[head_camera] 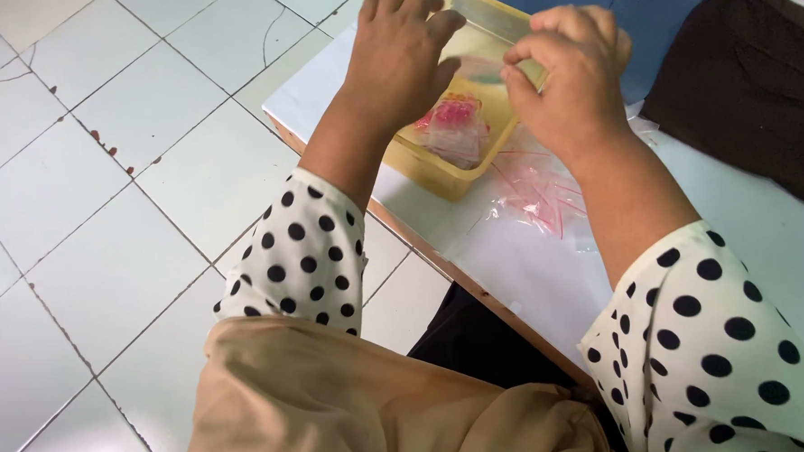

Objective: Sorting small colorful buttons and placing them into plastic zip-lock bags.

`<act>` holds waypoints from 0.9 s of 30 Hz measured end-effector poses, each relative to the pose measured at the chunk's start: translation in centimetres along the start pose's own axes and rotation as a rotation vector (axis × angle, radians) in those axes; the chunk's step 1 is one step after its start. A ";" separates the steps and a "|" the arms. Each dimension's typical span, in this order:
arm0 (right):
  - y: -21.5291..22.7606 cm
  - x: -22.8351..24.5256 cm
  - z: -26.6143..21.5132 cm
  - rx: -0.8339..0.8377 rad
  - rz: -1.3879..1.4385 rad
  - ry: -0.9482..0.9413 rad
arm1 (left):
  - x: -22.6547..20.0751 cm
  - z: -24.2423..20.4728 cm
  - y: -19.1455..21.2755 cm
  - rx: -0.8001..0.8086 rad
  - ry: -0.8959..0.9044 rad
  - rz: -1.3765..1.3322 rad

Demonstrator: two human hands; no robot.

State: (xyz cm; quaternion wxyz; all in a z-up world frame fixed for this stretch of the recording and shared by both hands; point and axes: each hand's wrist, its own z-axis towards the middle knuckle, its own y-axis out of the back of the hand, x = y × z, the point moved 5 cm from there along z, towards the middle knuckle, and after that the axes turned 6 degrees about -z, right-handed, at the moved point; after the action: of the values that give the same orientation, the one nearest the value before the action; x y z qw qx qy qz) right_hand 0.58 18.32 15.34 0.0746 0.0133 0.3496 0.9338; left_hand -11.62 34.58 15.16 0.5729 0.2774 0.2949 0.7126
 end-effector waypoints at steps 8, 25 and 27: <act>7.2 0.0 -9.9 0.197 0.117 -0.079 | -11.5 -4.1 6.2 -0.033 -0.149 -0.254; 16.0 -6.2 -30.5 0.387 -0.249 -0.172 | -39.0 -9.0 -4.3 0.516 -0.794 -0.370; 16.1 -7.1 -31.1 0.317 -0.182 -0.300 | -41.6 -6.4 -5.8 0.258 -0.739 -0.627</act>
State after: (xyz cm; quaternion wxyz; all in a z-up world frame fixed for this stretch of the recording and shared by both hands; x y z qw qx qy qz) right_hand 3.10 -14.96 2.65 0.2067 0.1320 0.4766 0.8442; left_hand -4.62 -5.91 4.12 0.7866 0.4780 0.2273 0.3180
